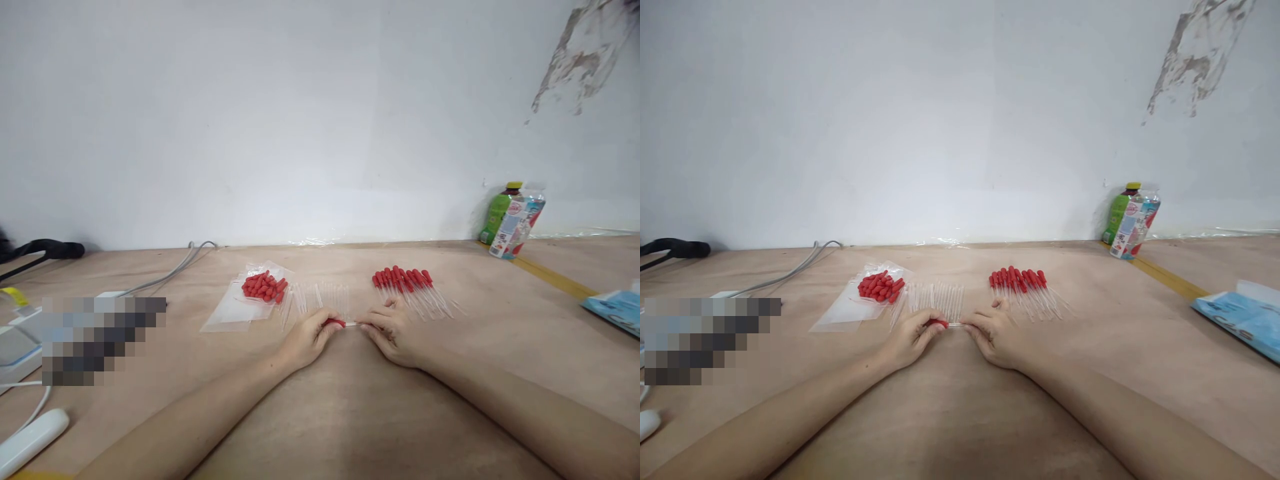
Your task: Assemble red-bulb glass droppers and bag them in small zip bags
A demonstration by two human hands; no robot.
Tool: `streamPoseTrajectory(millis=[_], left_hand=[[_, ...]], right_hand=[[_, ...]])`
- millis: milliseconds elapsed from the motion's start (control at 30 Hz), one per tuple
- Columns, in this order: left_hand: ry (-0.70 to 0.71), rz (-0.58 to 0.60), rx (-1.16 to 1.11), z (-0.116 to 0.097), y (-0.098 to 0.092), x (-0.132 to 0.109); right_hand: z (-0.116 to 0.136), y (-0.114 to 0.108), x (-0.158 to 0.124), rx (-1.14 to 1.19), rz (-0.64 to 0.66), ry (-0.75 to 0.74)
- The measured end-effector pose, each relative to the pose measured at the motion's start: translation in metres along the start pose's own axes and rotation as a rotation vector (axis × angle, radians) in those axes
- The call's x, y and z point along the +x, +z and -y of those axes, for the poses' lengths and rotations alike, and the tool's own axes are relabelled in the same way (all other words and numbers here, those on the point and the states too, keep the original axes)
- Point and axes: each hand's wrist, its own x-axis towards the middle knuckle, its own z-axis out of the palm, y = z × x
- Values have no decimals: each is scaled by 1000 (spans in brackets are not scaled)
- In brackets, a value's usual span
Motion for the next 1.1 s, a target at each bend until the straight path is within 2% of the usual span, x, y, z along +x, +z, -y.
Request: streamPoseTrajectory(millis=[100, 367, 633, 767, 967, 1100], left_hand=[[0, -2, 7, 1, 1, 0], [-41, -18, 28, 5, 1, 0], [-48, -21, 2, 8, 0, -1], [-16, 7, 15, 9, -1, -1], [-9, 30, 64, 8, -1, 0], [-13, 9, 82, 7, 0, 0]], right_hand=[[1, -1, 1, -43, 15, 1], [6, 2, -1, -219, -44, -45], [5, 3, 0, 26, 38, 101], [-1, 2, -1, 51, 10, 130], [-6, 6, -2, -62, -5, 22], [-2, 9, 0, -94, -59, 2]])
